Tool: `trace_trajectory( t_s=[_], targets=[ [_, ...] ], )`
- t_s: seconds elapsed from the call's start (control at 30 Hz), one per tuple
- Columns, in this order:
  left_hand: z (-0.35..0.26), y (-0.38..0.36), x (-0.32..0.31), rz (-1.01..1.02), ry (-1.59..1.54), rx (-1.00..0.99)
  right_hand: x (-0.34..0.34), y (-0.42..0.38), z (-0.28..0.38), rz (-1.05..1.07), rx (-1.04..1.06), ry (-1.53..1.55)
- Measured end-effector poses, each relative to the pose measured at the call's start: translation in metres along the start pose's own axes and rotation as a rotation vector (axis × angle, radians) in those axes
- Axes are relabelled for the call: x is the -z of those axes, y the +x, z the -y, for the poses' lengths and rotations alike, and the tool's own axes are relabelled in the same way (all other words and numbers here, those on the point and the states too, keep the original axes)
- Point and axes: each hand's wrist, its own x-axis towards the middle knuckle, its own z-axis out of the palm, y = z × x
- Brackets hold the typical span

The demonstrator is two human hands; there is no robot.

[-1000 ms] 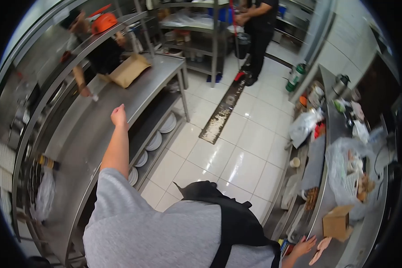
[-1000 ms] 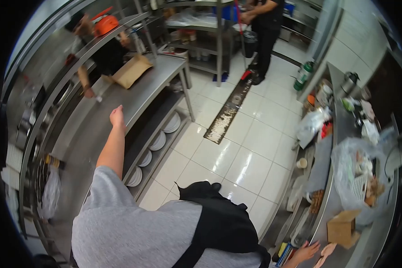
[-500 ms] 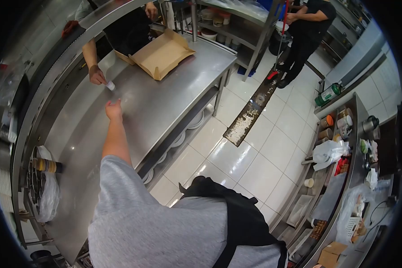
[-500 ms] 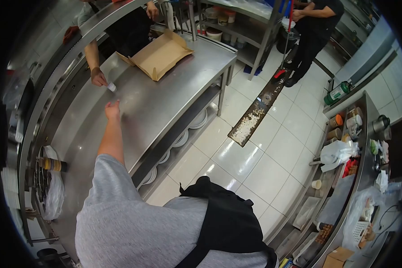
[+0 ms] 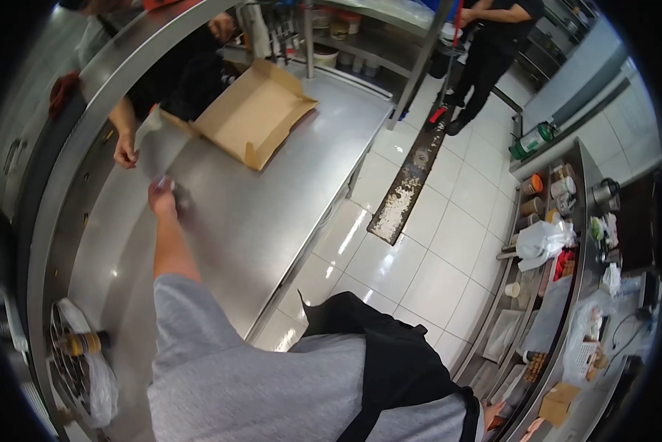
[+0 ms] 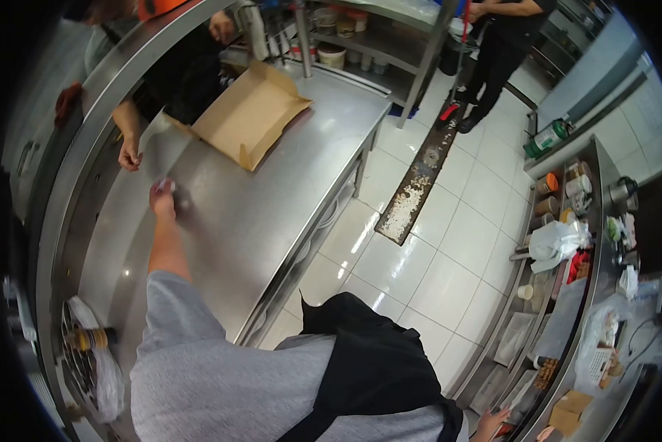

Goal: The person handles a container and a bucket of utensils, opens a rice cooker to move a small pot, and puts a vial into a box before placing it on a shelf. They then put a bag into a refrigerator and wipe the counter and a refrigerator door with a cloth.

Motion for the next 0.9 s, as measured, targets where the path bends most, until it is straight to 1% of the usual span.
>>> trace_trajectory(
  t_s=[0.03,0.07,0.1,0.13,0.17,0.2,0.23,0.27,0.3,0.33,0.37,0.4,0.43,0.47,0.53,0.6,0.67,0.7,0.73,0.77,0.8,0.83,0.87,0.9],
  targets=[
    [-0.008,-0.006,-0.003,0.011,0.002,0.034,-0.006,-0.001,0.001,-0.016,0.121,0.028],
    [-0.012,-0.013,-0.009,-0.008,0.090,-0.062,-0.019,-0.003,-0.006,-0.033,0.239,0.056],
    [-0.016,-0.021,-0.016,-0.028,0.173,-0.163,-0.034,-0.007,-0.002,-0.078,0.296,0.087],
    [-0.041,-0.050,-0.026,0.016,0.270,-0.298,-0.045,-0.008,0.007,-0.126,0.344,0.120],
    [-0.079,-0.099,-0.042,0.070,0.355,-0.441,-0.049,-0.018,0.035,-0.156,0.342,0.162],
    [-0.099,-0.142,-0.059,0.244,0.190,-0.444,-0.045,-0.031,0.073,-0.153,0.396,0.351],
    [-0.117,-0.189,-0.074,0.436,0.026,-0.439,-0.012,-0.055,0.127,-0.127,0.494,0.391],
    [-0.134,-0.243,-0.087,0.572,-0.005,-0.446,-0.001,-0.073,0.168,-0.065,0.507,0.670],
    [-0.148,-0.298,-0.101,0.801,-0.126,-0.416,0.012,-0.091,0.207,0.126,0.463,1.000],
    [-0.149,-0.351,-0.112,0.887,-0.113,-0.514,0.028,-0.104,0.242,0.224,0.485,1.012],
    [-0.165,-0.407,-0.117,1.089,-0.128,-0.561,0.037,-0.112,0.266,0.348,0.634,1.016],
    [-0.196,-0.466,-0.112,1.220,-0.096,-0.613,0.051,-0.125,0.289,0.485,0.693,1.134],
    [-0.208,-0.512,-0.114,1.348,-0.159,-0.765,0.060,-0.136,0.309,0.471,0.837,1.154],
    [-0.220,-0.554,-0.112,1.523,-0.178,-0.823,0.087,-0.145,0.319,0.332,1.037,1.095],
    [-0.239,-0.630,-0.105,1.796,-0.254,-0.842,0.094,-0.142,0.309,0.236,1.118,1.106],
    [-0.252,-0.687,-0.098,2.001,-0.310,-0.880,0.087,-0.134,0.267,0.123,0.949,1.018],
    [-0.246,-0.739,-0.095,2.350,-0.369,-0.395,0.093,-0.132,0.214,-0.016,0.827,1.031],
    [-0.254,-0.764,-0.084,2.440,-0.395,-0.017,0.091,-0.133,0.188,-0.053,0.718,0.994],
    [-0.259,-0.788,-0.080,2.494,-0.408,-0.023,0.091,-0.135,0.165,-0.079,0.614,0.952],
    [-0.263,-0.814,-0.075,2.429,-0.537,-0.344,0.091,-0.137,0.143,-0.222,0.623,0.922],
    [-0.267,-0.838,-0.066,2.317,-0.659,-0.649,0.092,-0.137,0.122,-0.237,0.591,0.920],
    [-0.287,-0.863,-0.042,2.414,-0.589,-0.706,0.092,-0.138,0.104,-0.317,0.542,0.862],
    [-0.295,-0.889,-0.032,2.519,-0.574,-0.973,0.092,-0.141,0.087,-0.387,0.499,0.802],
    [-0.298,-0.911,-0.021,2.587,-0.542,-0.943,0.104,-0.144,0.066,-0.381,0.413,0.745]
  ],
)
